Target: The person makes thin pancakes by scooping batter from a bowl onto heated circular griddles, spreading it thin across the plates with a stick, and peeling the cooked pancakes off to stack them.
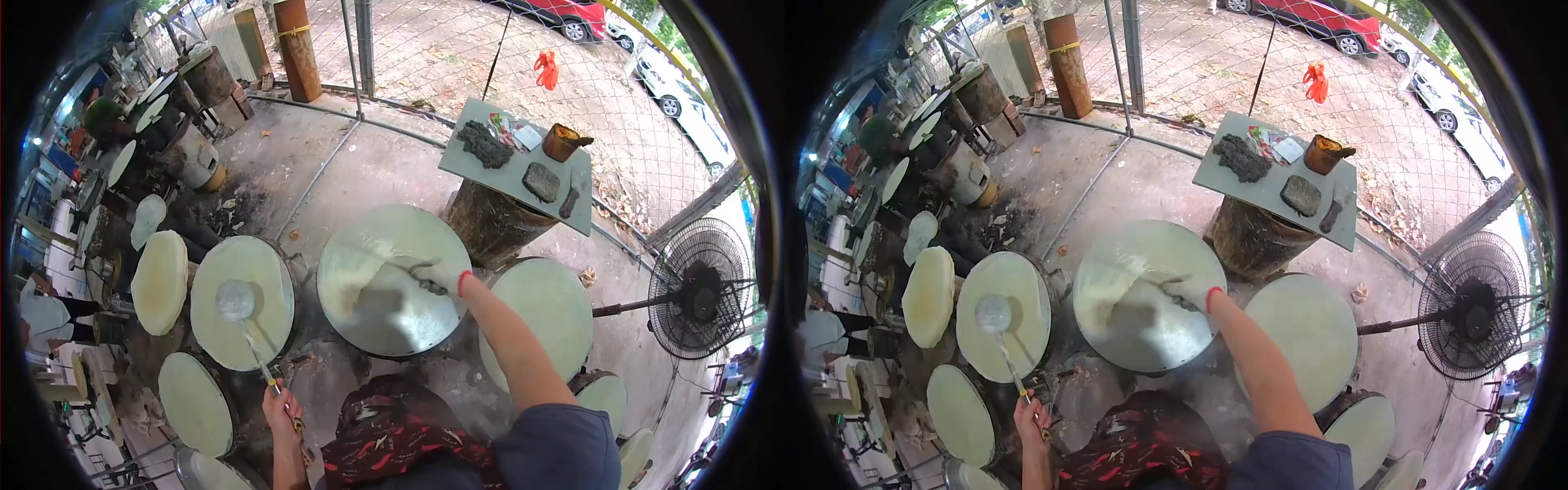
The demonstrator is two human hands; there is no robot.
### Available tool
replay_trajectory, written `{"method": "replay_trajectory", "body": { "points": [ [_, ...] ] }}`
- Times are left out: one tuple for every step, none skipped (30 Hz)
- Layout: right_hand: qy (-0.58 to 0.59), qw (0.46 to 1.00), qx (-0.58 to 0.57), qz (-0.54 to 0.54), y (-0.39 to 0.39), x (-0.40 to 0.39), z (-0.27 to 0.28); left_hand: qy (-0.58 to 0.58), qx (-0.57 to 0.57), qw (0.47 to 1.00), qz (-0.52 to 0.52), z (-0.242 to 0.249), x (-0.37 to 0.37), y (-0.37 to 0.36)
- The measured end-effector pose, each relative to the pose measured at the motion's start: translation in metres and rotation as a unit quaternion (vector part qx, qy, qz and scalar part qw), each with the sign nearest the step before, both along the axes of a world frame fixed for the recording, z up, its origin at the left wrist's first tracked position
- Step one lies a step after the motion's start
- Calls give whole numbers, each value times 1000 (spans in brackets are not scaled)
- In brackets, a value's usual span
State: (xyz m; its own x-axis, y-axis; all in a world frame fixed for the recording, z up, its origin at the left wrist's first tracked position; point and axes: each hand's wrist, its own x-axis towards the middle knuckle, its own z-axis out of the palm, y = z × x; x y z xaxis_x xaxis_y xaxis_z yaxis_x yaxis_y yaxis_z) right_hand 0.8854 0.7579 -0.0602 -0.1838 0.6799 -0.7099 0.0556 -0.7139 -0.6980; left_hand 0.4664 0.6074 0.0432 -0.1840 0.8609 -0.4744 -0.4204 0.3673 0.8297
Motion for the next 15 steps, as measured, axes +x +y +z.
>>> {"method": "replay_trajectory", "body": {
  "points": [
    [-14,999,-23,38,4,-7,1,-3,3,1000,1,1,2,-4],
    [-19,997,-25,73,-11,-7,0,-4,3,1000,-2,2,2,-8],
    [-27,993,-24,110,-30,-4,4,-8,6,1000,-1,3,4,-11],
    [-35,988,-23,149,-44,-2,15,-11,10,1000,0,3,4,-14],
    [-43,990,-2,133,-55,6,34,-11,6,1000,2,2,4,-19],
    [-52,992,18,116,-65,14,52,-12,3,1000,3,-1,2,-24],
    [-1,995,51,84,-72,42,19,-12,-4,1000,1,-4,0,-30],
    [49,994,85,49,-78,59,-2,-19,-5,1000,0,-7,-1,-37],
    [48,996,71,-31,-73,59,-4,-27,-5,1000,-1,-10,-3,-42],
    [46,991,58,-110,-59,54,-2,-35,-5,999,-2,-11,-1,-45],
    [45,980,43,-187,-48,47,0,-36,-13,999,4,-12,3,-50],
    [0,995,14,-97,-45,34,7,-36,-22,999,10,-9,7,-55],
    [-45,999,-16,-7,-44,21,20,-35,-31,999,14,-7,9,-59],
    [-89,991,-47,83,-49,14,26,-38,-37,998,13,-6,11,-63],
    [-69,993,-9,96,-59,16,11,-43,-42,998,12,-6,12,-68]
  ]
}}
